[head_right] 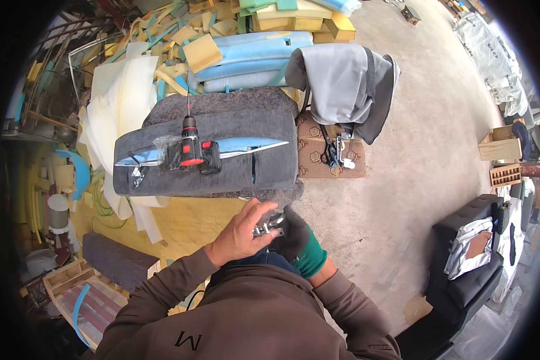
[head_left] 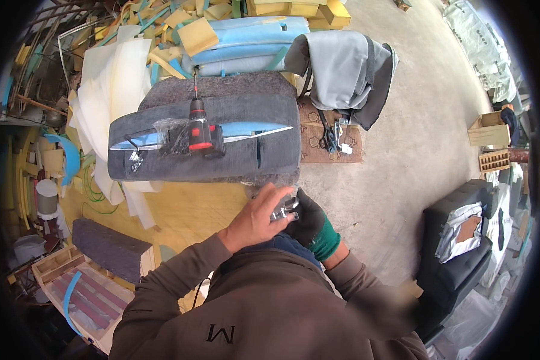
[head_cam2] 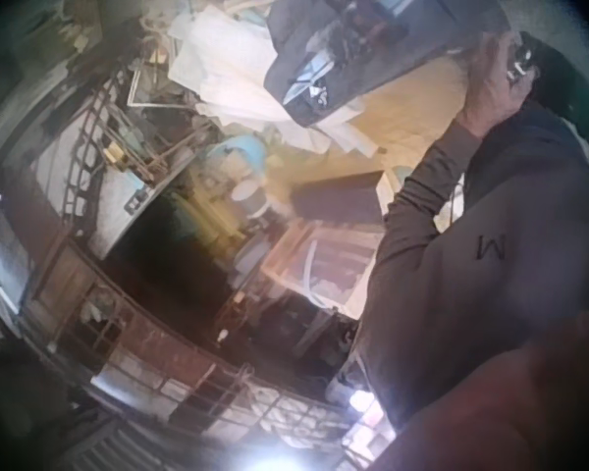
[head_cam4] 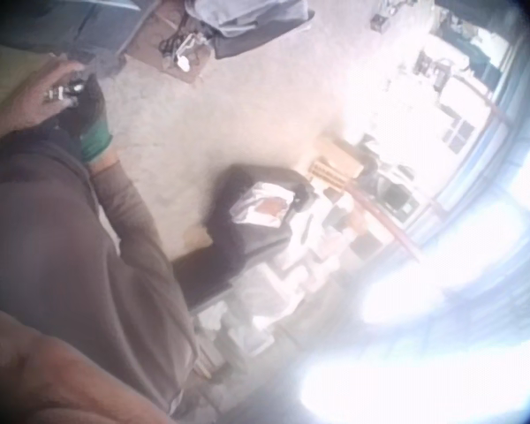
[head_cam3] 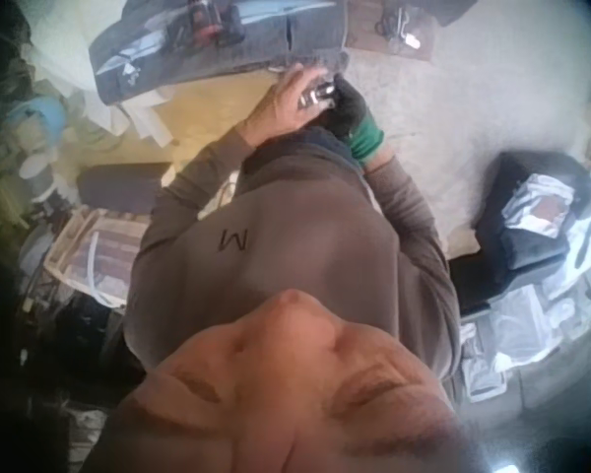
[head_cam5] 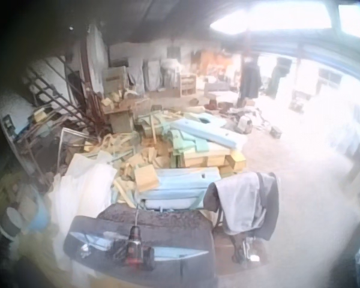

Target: The person fits a gray fabric cover over a light blue foam cushion, aligns the edges, and then uses a cordless drill to fasten a metal bracket to the cushion. The person also puts on a green glove before using the drill.

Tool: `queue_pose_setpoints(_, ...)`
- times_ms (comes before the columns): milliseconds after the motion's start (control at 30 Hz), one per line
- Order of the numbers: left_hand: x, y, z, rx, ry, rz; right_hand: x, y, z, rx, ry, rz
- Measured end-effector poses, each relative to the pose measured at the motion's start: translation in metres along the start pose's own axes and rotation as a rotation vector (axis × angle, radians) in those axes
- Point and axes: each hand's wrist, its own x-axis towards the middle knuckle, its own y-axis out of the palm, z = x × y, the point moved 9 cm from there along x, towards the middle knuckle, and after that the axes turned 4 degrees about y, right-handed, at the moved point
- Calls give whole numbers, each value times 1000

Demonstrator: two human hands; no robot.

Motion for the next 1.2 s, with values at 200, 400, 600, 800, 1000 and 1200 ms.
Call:
queue_pose_setpoints(200, -22, 43, -29, 201, -117, 37, -28, -21, -5, -46, -34, 28)
queue_pose_setpoints(400, -21, 7, -19, -4, -239, -33, -95, -9, 44, -1066, -220, -418)
queue_pose_setpoints(600, -7, -21, 2, -166, -305, 59, -113, 64, 30, -1479, -607, -444)
queue_pose_setpoints(800, -9, -44, 18, -241, -225, 184, -90, 131, 33, -1668, -1107, -437)
queue_pose_setpoints(1000, -13, -74, 74, -676, -342, 70, -19, 97, -23, -1130, -241, -449)
queue_pose_setpoints(1200, -10, -62, 106, -937, -353, -6, -21, 95, -54, -963, -440, -581)
